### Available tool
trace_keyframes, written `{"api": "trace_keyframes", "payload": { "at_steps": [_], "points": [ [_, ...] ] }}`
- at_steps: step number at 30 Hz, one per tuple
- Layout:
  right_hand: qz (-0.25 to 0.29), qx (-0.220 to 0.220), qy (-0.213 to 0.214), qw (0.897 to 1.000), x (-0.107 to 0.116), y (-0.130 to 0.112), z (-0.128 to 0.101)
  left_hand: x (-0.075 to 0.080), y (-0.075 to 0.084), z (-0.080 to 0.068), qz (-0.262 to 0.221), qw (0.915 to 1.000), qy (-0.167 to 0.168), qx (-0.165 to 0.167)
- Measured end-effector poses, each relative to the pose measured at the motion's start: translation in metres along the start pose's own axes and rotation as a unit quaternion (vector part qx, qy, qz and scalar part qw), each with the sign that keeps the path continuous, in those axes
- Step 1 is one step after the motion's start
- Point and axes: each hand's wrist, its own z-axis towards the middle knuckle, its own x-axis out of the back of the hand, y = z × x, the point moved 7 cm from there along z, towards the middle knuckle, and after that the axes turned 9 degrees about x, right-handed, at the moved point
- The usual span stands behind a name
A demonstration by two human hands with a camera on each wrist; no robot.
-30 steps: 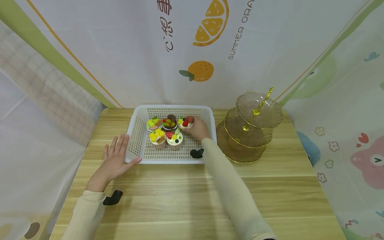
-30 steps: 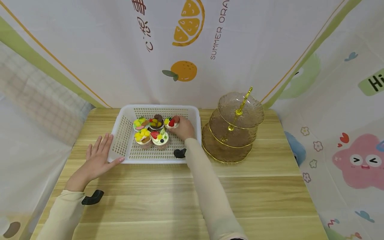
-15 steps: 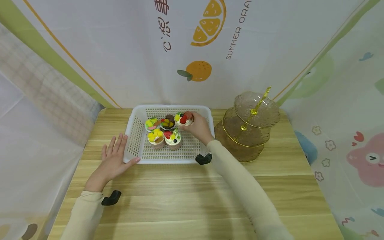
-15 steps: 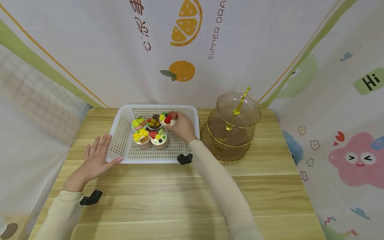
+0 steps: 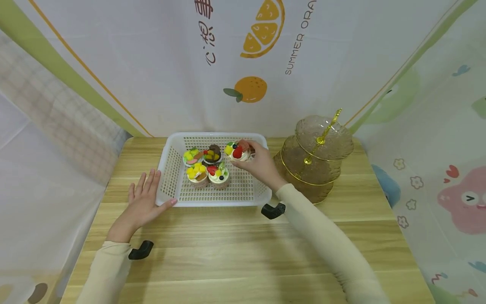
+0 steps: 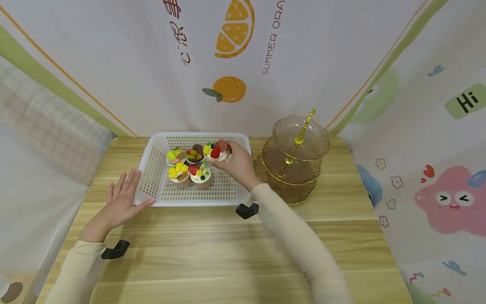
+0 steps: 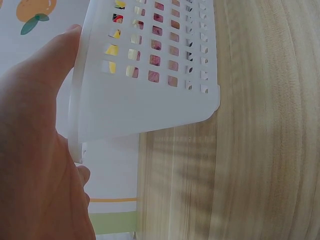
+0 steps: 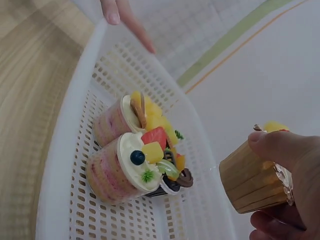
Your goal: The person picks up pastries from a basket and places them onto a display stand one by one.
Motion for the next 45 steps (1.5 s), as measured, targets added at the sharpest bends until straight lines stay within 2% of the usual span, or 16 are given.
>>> {"api": "trace_keyframes", "payload": {
  "at_steps": [13, 22, 29, 37, 45],
  "points": [
    [-0.007, 0.019, 0.032, 0.999, 0.066, -0.023, -0.044, 0.000, 0.002, 0.003, 0.000, 1.0000, 0.003, -0.003],
    [-0.073, 0.040, 0.094, 0.992, 0.120, -0.033, -0.070, 0.000, 0.001, 0.004, 0.005, 1.0000, 0.001, 0.000],
    [-0.112, 0.051, 0.155, 0.980, 0.159, -0.030, -0.084, 0.000, 0.002, 0.003, 0.002, 1.0000, 0.002, -0.001],
    [-0.117, 0.015, 0.182, 0.976, 0.193, -0.019, -0.092, 0.000, 0.000, 0.001, 0.000, 1.0000, -0.001, 0.000],
    [-0.134, -0.026, 0.184, 0.973, 0.209, -0.003, -0.096, 0.000, -0.001, 0.000, -0.004, 1.0000, 0.000, 0.000]
  ]
}}
